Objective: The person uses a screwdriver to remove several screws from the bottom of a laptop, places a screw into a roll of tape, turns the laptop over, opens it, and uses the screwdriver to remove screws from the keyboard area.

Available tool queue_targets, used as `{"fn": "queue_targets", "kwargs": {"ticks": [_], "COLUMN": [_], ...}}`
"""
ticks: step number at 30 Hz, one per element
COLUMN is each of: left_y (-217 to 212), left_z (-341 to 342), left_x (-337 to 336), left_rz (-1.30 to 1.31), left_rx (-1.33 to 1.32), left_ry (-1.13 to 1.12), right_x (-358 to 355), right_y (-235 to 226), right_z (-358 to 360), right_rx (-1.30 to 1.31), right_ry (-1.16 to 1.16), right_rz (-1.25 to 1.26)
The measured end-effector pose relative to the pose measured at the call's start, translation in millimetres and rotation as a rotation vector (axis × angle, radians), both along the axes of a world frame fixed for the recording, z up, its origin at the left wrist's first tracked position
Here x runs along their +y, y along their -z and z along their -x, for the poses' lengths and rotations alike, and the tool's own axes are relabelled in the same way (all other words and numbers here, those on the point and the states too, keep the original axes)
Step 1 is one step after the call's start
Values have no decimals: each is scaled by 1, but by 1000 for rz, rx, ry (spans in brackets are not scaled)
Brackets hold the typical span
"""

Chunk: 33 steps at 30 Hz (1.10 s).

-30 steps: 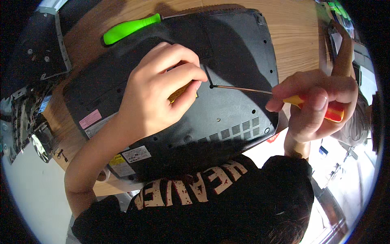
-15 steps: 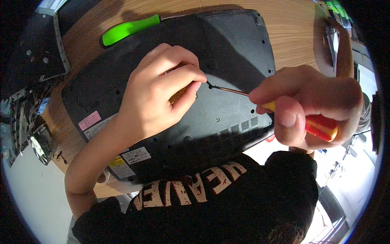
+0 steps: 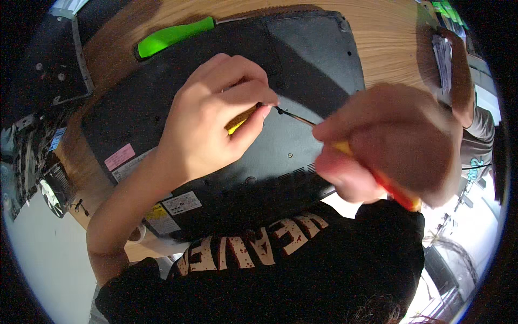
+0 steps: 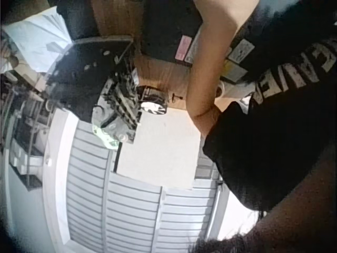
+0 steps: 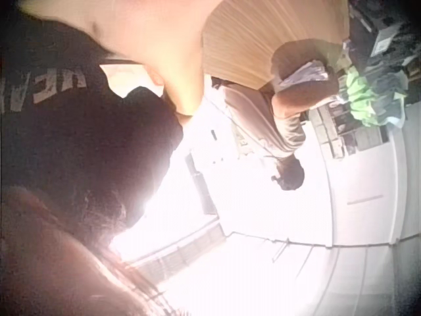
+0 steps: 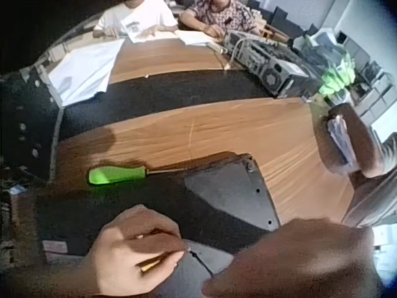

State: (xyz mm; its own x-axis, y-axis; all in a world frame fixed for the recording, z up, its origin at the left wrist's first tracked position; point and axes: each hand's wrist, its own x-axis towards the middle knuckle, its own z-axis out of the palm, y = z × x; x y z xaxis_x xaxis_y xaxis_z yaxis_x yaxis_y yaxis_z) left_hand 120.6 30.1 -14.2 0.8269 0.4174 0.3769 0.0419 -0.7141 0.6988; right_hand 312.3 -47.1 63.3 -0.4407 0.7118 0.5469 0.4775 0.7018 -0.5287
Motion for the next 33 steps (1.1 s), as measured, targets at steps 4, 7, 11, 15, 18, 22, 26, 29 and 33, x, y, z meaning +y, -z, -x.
{"fn": "queue_targets", "kwargs": {"ticks": [4,7,11,15,18,22,26,29,33], "left_y": [-2,-11,-26,-21,-20,-23,-26,-23,-29], "left_z": [0,0,-5,-1,0,4,5,6,9], "left_x": [-5,-9,-2,-2,0,-6,-17,-15,-12], "left_rz": [336,394,148,-16,-11,84,141,223,242], "left_rx": [-182,-88,-172,-135,-92,-119,-198,-148,-26], "left_ry": [-20,-10,37,106,186,169,95,65,137], "right_x": [11,6,0,-18,-23,-35,-35,-35,-37], "right_y": [-16,-13,-22,-55,-56,-78,-69,-77,-96], "right_z": [19,27,16,14,41,62,53,55,46], "right_rx": [11,21,16,-11,-38,-534,-463,-581,-430], "right_ry": [168,325,344,291,427,726,652,727,386], "right_rz": [7,64,202,165,-156,-100,-85,-123,-34]}}
